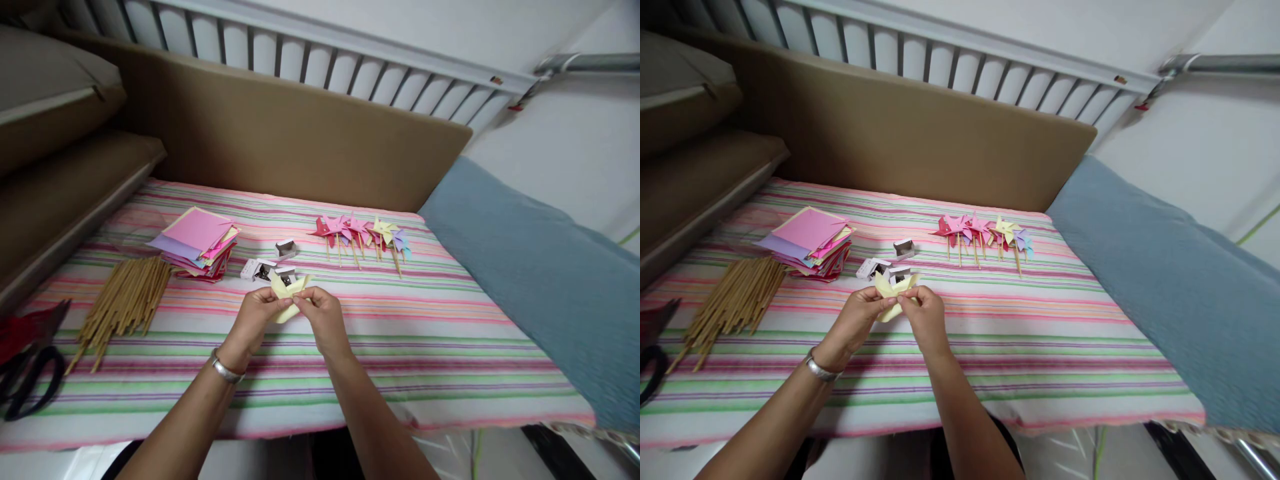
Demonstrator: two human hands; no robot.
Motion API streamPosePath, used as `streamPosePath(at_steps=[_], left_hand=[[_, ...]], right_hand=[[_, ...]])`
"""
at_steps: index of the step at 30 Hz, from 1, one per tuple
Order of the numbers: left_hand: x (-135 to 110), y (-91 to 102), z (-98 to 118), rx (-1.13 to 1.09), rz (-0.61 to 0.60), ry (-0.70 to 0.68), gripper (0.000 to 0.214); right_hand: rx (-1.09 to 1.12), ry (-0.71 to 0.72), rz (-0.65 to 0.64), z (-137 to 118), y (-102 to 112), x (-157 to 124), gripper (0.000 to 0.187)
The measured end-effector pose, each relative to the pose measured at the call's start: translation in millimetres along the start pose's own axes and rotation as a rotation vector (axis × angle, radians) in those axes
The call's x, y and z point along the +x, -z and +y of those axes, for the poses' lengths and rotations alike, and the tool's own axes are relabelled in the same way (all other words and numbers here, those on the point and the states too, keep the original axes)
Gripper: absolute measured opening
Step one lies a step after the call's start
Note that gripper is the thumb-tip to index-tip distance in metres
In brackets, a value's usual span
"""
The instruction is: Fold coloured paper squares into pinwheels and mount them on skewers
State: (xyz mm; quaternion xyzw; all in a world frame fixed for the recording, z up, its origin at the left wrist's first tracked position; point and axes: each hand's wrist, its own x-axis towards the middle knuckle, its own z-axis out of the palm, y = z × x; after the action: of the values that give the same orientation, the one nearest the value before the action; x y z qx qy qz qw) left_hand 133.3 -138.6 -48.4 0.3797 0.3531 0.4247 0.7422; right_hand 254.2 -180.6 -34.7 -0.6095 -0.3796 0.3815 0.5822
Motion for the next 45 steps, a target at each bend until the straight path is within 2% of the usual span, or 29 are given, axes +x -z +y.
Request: streamPosePath(at_steps=[10,16,25,31,35,40,45], left_hand=[[-1,-1.9,-1,-0.023,-0.017,0.006,0.024],[-2,-3.6,5,-0.067,-0.043,0.012,0.028],[-2,0.8,4,-0.024,0.002,0.017,0.022],[-4,-2.0,3,-0.043,-0.018,0.027,0.027],[-6,-5.6,4,-0.072,-0.011,0.017,0.03],[-20,-5.1,8,-0.102,-0.016,0.001,0.033],[-51,5.5,9,-0.101,0.06,-0.024,0.031]], right_hand=[[-0.015,0.019,0.017,-2,-1,0,0.012],[-0.042,0.052,-0.032,-6,-1,-2,0.008],[0.05,0.108,-0.128,-3,-3,-8,0.023],[0.032,0.085,-0.104,-5,-3,-8,0.04],[-0.014,0.081,-0.096,-4,-1,-8,0.039],[-0.013,0.077,-0.116,-8,-1,-15,0.042],[0.033,-0.006,-0.246,-11,-5,-36,0.043]])
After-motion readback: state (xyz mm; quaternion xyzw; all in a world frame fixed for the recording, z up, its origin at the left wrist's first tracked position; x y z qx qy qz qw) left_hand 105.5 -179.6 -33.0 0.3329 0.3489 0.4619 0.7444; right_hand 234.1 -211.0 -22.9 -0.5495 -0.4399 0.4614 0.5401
